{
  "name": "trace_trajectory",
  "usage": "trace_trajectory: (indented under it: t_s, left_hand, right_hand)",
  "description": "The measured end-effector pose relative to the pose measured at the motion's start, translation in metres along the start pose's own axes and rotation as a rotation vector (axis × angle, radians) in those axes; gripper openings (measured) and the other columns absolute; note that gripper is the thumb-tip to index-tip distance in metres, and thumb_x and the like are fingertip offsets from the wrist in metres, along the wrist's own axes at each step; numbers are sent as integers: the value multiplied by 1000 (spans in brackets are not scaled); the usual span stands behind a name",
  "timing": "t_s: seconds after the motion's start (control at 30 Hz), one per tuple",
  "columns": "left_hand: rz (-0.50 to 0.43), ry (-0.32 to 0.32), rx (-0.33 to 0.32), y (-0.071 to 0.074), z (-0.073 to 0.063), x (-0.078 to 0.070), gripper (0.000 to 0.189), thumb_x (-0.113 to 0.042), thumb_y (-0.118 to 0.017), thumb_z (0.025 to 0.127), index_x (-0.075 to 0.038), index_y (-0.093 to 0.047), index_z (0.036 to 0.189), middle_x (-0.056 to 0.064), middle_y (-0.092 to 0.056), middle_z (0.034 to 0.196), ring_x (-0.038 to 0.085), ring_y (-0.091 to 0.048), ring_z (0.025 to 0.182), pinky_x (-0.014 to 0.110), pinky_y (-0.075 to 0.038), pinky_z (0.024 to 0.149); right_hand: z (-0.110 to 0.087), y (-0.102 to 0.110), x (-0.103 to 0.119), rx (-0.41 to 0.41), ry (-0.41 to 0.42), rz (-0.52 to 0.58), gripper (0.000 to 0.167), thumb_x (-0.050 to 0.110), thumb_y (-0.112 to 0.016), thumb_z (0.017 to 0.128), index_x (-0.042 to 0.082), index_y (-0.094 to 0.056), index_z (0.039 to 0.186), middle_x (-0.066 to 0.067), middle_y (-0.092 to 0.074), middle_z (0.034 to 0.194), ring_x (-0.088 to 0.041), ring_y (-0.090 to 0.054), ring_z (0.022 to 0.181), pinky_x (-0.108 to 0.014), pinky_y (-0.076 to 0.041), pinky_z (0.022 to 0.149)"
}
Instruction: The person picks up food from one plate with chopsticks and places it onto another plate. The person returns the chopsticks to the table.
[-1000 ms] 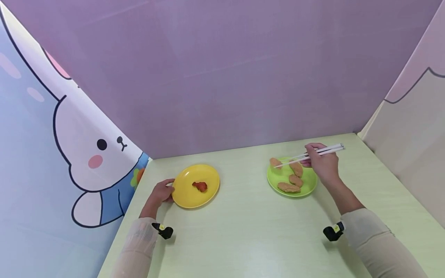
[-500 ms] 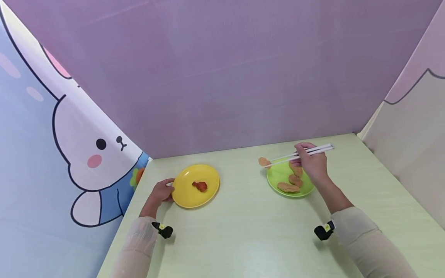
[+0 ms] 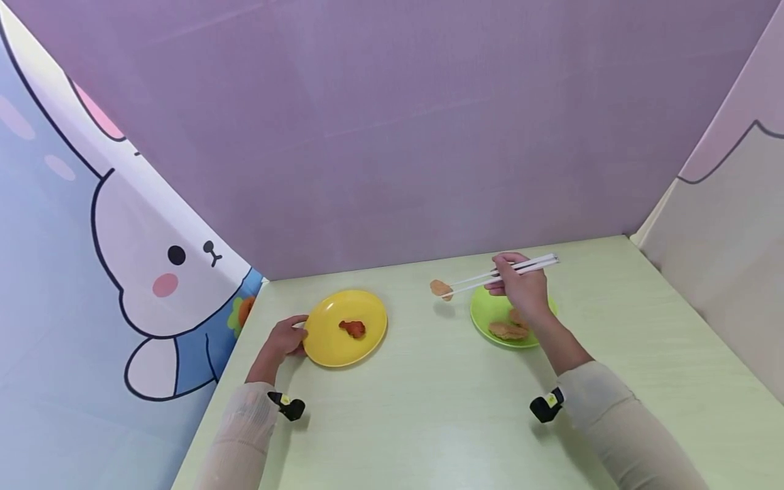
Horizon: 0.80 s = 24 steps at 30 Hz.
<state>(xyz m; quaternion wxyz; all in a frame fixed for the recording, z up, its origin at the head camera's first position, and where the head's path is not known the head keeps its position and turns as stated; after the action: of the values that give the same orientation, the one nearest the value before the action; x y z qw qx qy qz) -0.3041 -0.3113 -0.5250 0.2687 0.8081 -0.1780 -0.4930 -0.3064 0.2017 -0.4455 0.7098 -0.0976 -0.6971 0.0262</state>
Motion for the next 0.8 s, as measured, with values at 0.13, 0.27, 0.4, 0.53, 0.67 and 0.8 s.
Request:
trace_trajectory:
  t_s: [0.13,0.27,0.4,0.53,0.67,0.8]
  left_hand:
    - [4,6,2,0,0,0,54,-5,-54,94,-11,-53,148,19,-70,113,15,-67,59,30,-59,56]
    - [12,7,3,1,-1,1,54,-5,-54,95,-12,-52,148,19,-69,115,15,-67,60,30,-59,57]
    - [11,7,0,3,-3,1,54,-5,-53,94,-12,-53,148,19,-70,114,15,-67,60,30,-59,57]
    - [7,5,0,4,-4,1,55,-4,-53,94,-12,-53,148,19,-69,115,14,-68,61,30,-60,57]
    - [9,13,1,4,-5,2,54,-5,-53,94,-12,-52,148,19,-68,117,14,-68,62,30,-60,58]
    - [6,23,-5,6,-6,2,55,-5,-53,94,-12,-52,149,20,-67,119,15,-68,63,30,-60,58]
  right_hand:
    - [2,-11,-7,12,19,-11,14,23,-65,99,12,-67,107,-1,-75,82,-13,-75,63,-27,-61,59]
    - [2,-24,-11,23,31,-37,14,26,-65,99,13,-67,106,-3,-74,86,-12,-75,64,-27,-61,60]
    - [2,-40,-16,43,41,-65,20,29,-65,99,11,-66,109,-6,-73,89,-12,-76,66,-28,-62,62]
    - [0,-55,-20,51,34,-88,31,32,-64,100,6,-64,116,-11,-72,93,-12,-76,68,-30,-62,65]
    - [-1,-71,-24,33,14,-98,36,32,-64,100,2,-64,119,-16,-71,97,-12,-75,67,-32,-63,66]
    - [0,-86,-26,19,15,-77,33,27,-64,100,-1,-65,118,-17,-71,94,-12,-74,62,-32,-63,64]
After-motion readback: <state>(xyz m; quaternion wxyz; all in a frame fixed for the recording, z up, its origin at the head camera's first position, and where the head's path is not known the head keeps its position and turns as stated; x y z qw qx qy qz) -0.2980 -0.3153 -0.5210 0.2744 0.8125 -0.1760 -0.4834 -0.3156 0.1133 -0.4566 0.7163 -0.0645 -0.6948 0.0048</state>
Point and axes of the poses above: each hand's wrist, its own z-axis towards the middle knuckle, its own y-axis out of the back of the hand, x = y × z, the point moved 1 cm from there along z, towards the middle knuckle
